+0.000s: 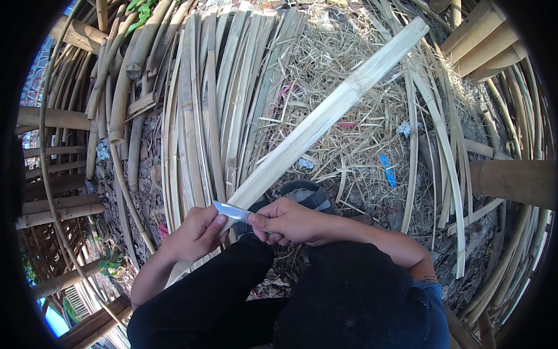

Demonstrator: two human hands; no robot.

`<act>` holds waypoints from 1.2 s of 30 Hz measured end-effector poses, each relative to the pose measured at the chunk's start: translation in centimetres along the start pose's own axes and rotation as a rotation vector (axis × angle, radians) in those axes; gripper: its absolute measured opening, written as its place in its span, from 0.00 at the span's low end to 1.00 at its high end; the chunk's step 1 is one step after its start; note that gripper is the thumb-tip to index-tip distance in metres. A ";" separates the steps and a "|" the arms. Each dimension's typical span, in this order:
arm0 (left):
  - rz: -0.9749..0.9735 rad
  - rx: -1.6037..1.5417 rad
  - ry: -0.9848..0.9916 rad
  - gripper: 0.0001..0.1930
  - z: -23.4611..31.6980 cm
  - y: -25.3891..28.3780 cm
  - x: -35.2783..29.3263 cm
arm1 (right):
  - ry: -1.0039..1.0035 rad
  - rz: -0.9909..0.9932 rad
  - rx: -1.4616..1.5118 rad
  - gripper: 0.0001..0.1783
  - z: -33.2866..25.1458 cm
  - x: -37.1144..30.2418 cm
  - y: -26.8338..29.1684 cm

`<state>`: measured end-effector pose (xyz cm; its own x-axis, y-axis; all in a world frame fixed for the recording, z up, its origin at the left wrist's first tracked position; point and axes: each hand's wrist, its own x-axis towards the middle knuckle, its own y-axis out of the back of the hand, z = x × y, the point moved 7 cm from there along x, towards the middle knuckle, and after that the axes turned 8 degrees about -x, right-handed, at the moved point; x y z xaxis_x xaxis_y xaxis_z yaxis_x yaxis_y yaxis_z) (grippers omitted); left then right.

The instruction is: The person shapes a strip of bamboo by shaving and scraping its edges and surface using a knife.

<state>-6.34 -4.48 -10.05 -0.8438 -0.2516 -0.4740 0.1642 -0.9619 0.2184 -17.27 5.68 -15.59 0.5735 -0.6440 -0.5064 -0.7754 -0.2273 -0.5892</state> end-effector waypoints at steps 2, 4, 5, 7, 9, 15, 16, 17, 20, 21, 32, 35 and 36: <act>-0.027 0.026 0.008 0.13 0.0 -0.4 -0.3 | 0.019 0.003 -0.013 0.25 0.0 -0.6 -0.2; -0.055 0.054 0.015 0.14 0.2 -0.7 -0.3 | 0.041 0.005 -0.027 0.25 0.2 -0.8 -0.2; -0.058 0.051 0.017 0.14 0.5 -0.7 -0.4 | 0.068 0.025 -0.061 0.26 0.1 -0.9 0.0; -0.062 0.049 0.015 0.14 0.7 -0.8 -0.4 | 0.096 0.048 -0.097 0.26 0.0 -1.1 0.1; -0.010 0.029 -0.029 0.13 0.8 -0.7 -0.5 | 0.091 0.115 -0.115 0.26 0.1 -1.2 0.5; -0.056 0.088 0.031 0.14 1.2 -0.8 -0.8 | 0.127 0.142 -0.171 0.26 -0.1 -1.5 0.8; -0.056 0.089 0.030 0.14 1.3 -0.8 -0.8 | 0.128 0.144 -0.171 0.26 -0.1 -1.6 0.7; -0.056 0.078 0.045 0.14 1.2 -0.8 -0.8 | 0.146 0.174 -0.199 0.26 -0.2 -1.6 0.9; -0.054 0.069 0.057 0.14 1.4 -0.8 -0.8 | 0.168 0.208 -0.235 0.26 -0.4 -1.9 1.1; -0.050 0.071 0.059 0.14 1.5 -0.7 -0.8 | 0.174 0.205 -0.242 0.26 -0.4 -1.9 1.1; -0.053 0.096 0.103 0.14 0.9 0.1 -1.9 | 0.240 0.286 -0.160 0.25 -0.2 -2.8 2.2; -0.009 0.082 0.170 0.15 0.3 0.7 -3.1 | 0.246 0.459 -0.031 0.25 -1.1 -4.3 3.6; 0.020 0.064 0.226 0.15 -0.3 1.1 -3.7 | 0.234 0.631 0.089 0.25 -0.9 -5.2 4.8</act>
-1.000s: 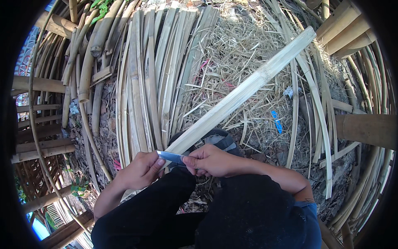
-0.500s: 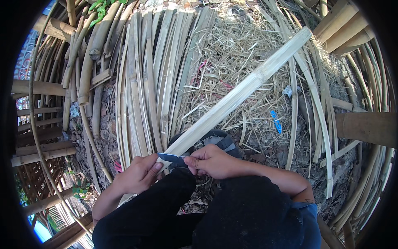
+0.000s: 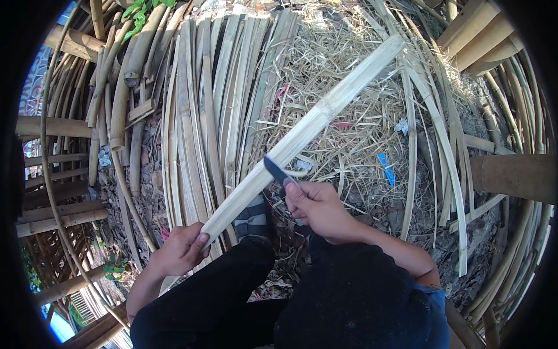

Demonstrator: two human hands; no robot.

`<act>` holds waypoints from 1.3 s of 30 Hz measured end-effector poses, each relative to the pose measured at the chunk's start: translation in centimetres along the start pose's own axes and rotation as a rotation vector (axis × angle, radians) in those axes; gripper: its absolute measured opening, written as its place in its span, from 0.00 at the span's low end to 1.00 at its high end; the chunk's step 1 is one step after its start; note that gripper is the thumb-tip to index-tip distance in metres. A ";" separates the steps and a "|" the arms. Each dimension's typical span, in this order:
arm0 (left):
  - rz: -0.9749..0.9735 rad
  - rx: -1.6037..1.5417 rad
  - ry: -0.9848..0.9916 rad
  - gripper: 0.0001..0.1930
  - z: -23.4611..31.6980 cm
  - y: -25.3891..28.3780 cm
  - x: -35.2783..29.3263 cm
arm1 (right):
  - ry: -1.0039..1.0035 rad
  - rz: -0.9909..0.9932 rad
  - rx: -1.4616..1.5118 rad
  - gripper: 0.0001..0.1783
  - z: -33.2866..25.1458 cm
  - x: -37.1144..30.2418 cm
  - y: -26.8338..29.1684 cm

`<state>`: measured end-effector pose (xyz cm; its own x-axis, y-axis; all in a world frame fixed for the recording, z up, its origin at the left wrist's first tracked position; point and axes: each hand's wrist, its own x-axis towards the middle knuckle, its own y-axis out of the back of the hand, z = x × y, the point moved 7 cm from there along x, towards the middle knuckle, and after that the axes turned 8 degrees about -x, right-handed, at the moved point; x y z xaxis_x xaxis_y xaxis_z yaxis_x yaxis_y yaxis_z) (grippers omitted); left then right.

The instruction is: The person shapes a strip of bamboo by shaving and scraping its edges and surface using a knife.

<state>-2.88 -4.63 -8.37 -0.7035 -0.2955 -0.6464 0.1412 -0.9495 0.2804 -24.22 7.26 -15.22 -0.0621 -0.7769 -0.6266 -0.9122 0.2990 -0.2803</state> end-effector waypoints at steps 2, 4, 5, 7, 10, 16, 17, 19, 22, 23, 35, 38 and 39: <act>0.003 0.022 -0.003 0.15 -2.8 0.1 -1.8 | -0.060 0.032 0.079 0.25 1.1 0.1 1.1; 0.010 0.042 -0.004 0.15 -3.5 -0.4 -2.8 | -0.110 0.068 0.202 0.24 2.2 -0.2 2.0; 0.009 0.038 -0.003 0.15 -3.7 -0.6 -2.6 | -0.113 0.068 0.200 0.24 2.2 -0.2 1.9; -0.013 -0.025 0.011 0.16 -3.6 -0.8 -1.6 | -0.004 -0.076 0.041 0.25 0.7 -0.1 0.4; -0.027 -0.093 0.032 0.16 -2.7 -0.7 0.0 | 0.060 -0.358 -0.126 0.26 0.8 0.8 -3.2; -0.023 -0.104 -0.140 0.16 0.7 -1.0 2.0 | -0.019 -0.638 -0.211 0.27 1.1 1.1 -6.9; -0.023 -0.108 -0.135 0.16 0.6 -1.1 1.9 | -0.059 -0.638 -0.171 0.27 1.3 1.1 -6.9; -0.038 -0.030 -0.160 0.16 0.6 -1.2 1.8 | -0.100 -0.624 -0.170 0.27 1.9 0.9 -6.2; -0.069 0.004 -0.154 0.16 0.2 -1.9 1.2 | -0.116 -0.599 -0.190 0.27 1.9 0.5 -5.8; -0.069 0.004 -0.151 0.16 0.0 -2.1 1.1 | -0.094 -0.585 -0.214 0.28 1.8 0.4 -5.7; -0.028 0.080 -0.121 0.16 0.0 -1.1 0.1 | 0.035 -0.314 -0.180 0.26 1.1 0.3 -3.1; -0.024 0.031 -0.083 0.17 -2.5 -0.9 -1.3 | -0.078 -0.046 0.079 0.24 0.5 0.2 -0.1; -0.006 0.006 -0.054 0.17 -3.5 -0.9 -1.9 | -0.078 -0.046 0.081 0.24 0.7 0.0 0.4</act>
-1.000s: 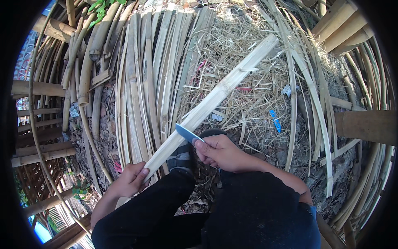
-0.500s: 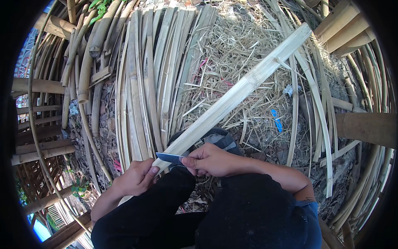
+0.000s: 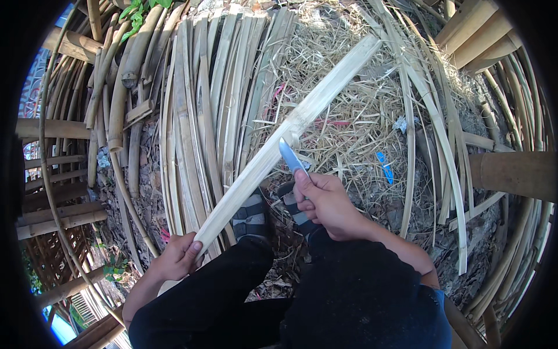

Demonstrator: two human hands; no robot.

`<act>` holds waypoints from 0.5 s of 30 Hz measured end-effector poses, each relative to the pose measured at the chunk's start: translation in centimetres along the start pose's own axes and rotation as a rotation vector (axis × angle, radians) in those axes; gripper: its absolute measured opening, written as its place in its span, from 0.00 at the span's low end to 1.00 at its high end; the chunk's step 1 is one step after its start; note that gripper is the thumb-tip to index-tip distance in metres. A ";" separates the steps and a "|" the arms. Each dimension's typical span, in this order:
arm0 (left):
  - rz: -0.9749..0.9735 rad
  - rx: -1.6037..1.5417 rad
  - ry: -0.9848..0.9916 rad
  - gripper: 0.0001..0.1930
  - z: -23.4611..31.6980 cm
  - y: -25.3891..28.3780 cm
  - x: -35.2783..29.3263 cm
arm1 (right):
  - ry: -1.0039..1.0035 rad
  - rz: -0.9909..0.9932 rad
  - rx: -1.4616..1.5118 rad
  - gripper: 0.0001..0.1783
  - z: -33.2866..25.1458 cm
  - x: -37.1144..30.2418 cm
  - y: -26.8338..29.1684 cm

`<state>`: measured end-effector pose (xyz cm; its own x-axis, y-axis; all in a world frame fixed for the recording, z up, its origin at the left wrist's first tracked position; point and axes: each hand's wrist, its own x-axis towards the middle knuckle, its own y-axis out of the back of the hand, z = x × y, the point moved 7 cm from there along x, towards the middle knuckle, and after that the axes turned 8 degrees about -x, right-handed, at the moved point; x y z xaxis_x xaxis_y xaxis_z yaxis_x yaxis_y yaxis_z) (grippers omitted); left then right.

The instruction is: The person shapes a strip of bamboo by shaving and scraping its edges and surface using a knife.

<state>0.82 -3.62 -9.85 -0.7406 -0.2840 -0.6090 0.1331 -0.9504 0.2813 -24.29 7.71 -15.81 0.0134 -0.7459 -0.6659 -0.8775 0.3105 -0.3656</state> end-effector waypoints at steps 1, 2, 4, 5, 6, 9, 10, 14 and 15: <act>0.020 -0.025 0.030 0.17 -0.7 0.1 -0.4 | -0.049 0.018 0.059 0.24 0.6 -0.1 0.6; 0.021 -0.023 0.033 0.17 -1.3 0.1 -0.6 | -0.099 0.035 0.117 0.23 1.2 -0.1 1.0; 0.041 -0.032 0.027 0.17 -1.4 0.2 -0.6 | -0.079 0.015 0.118 0.24 1.3 -0.1 1.0; 0.036 -0.101 0.082 0.16 -1.4 -0.1 -0.2 | -0.030 -0.052 0.025 0.24 0.7 -0.2 0.1; 0.040 -0.096 0.078 0.16 -1.0 -0.2 0.3 | 0.028 -0.128 -0.066 0.25 0.0 0.1 -0.9; 0.012 -0.181 0.068 0.15 0.5 -0.7 1.8 | 0.089 -0.412 -0.232 0.27 0.9 1.3 -4.6; 0.010 -0.179 0.061 0.15 0.8 -0.8 2.3 | 0.110 -0.531 -0.358 0.28 1.3 1.3 -5.8; 0.044 -0.034 -0.108 0.14 2.6 -0.7 3.2 | 0.014 -0.562 -0.291 0.29 1.6 1.7 -6.8; 0.043 -0.009 -0.108 0.14 2.5 -0.7 3.1 | -0.054 -0.547 -0.283 0.29 1.4 1.4 -6.6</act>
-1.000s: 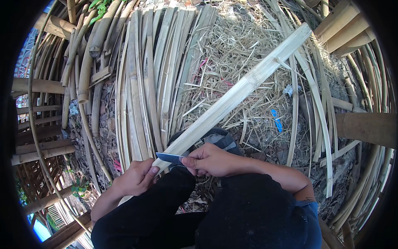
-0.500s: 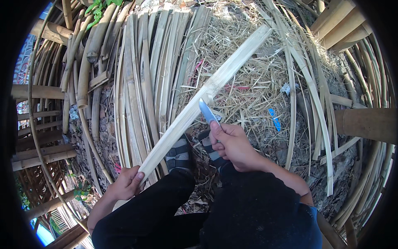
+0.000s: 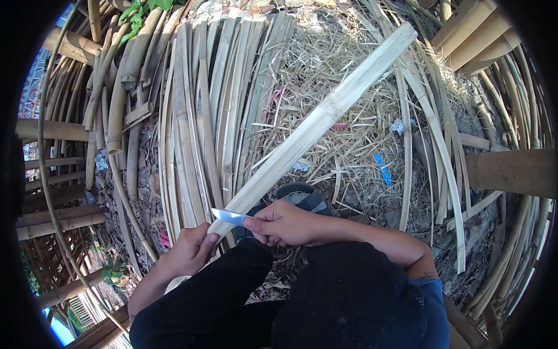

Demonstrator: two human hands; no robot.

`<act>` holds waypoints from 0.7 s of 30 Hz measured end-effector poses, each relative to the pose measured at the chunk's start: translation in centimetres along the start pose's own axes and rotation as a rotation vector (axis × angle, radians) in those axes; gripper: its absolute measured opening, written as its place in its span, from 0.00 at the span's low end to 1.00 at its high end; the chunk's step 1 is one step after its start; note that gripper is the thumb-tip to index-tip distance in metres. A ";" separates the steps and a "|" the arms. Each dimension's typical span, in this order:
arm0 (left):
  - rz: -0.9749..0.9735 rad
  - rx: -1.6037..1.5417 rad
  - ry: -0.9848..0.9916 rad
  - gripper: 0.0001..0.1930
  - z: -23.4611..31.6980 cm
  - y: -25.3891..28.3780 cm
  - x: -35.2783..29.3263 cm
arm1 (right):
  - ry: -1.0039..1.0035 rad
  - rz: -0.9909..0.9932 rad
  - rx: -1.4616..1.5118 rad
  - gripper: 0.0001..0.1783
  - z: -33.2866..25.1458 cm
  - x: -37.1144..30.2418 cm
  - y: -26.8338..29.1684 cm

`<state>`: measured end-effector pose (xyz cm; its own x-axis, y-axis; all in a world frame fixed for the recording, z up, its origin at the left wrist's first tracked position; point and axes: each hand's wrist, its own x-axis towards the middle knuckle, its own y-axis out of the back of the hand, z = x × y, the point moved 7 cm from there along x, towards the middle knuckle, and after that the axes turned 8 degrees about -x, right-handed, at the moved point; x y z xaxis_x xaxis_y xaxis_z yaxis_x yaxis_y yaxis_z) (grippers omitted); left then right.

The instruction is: The person shapes a strip of bamboo by shaving and scraping its edges and surface using a knife.

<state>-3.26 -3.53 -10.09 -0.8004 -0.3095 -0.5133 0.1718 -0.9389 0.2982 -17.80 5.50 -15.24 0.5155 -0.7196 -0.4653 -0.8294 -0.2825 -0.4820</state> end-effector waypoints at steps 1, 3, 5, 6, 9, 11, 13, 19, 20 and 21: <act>-0.003 0.024 0.000 0.14 -0.1 0.0 -0.1 | -0.063 0.005 0.027 0.29 0.2 -0.3 0.0; -0.015 0.080 -0.005 0.14 -0.2 -0.1 -0.3 | -0.036 0.015 0.006 0.30 1.0 -0.2 0.2; -0.028 0.139 -0.008 0.14 -0.1 -0.2 -0.5 | -0.007 0.025 -0.013 0.30 1.3 -0.3 0.2; -0.025 0.174 -0.013 0.14 0.2 -0.1 -0.5 | 0.034 0.059 -0.036 0.30 0.8 -0.5 0.3; -0.030 0.178 -0.013 0.14 0.6 -0.1 -0.3 | 0.078 0.136 -0.081 0.30 0.4 -0.8 0.7; -0.039 0.147 -0.009 0.14 0.9 0.0 -0.2 | 0.081 0.182 -0.104 0.30 0.3 -1.0 1.0; -0.035 0.189 -0.022 0.14 1.4 0.0 -0.2 | 0.087 0.229 -0.122 0.29 0.1 -1.4 1.2; -0.045 0.145 0.004 0.14 1.6 0.2 -0.1 | 0.082 0.304 -0.163 0.27 -0.2 -2.1 1.8; -0.046 0.146 0.002 0.14 1.7 0.3 -0.1 | 0.083 0.305 -0.163 0.27 -0.1 -2.3 1.8; -0.039 0.197 -0.020 0.14 1.9 0.4 -0.1 | 0.077 0.306 -0.155 0.27 0.1 -2.3 2.0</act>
<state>-4.17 -3.59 -8.41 -0.8158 -0.2684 -0.5123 0.0260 -0.9020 0.4310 -20.61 6.66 -15.17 0.2252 -0.8297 -0.5108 -0.9688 -0.1351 -0.2076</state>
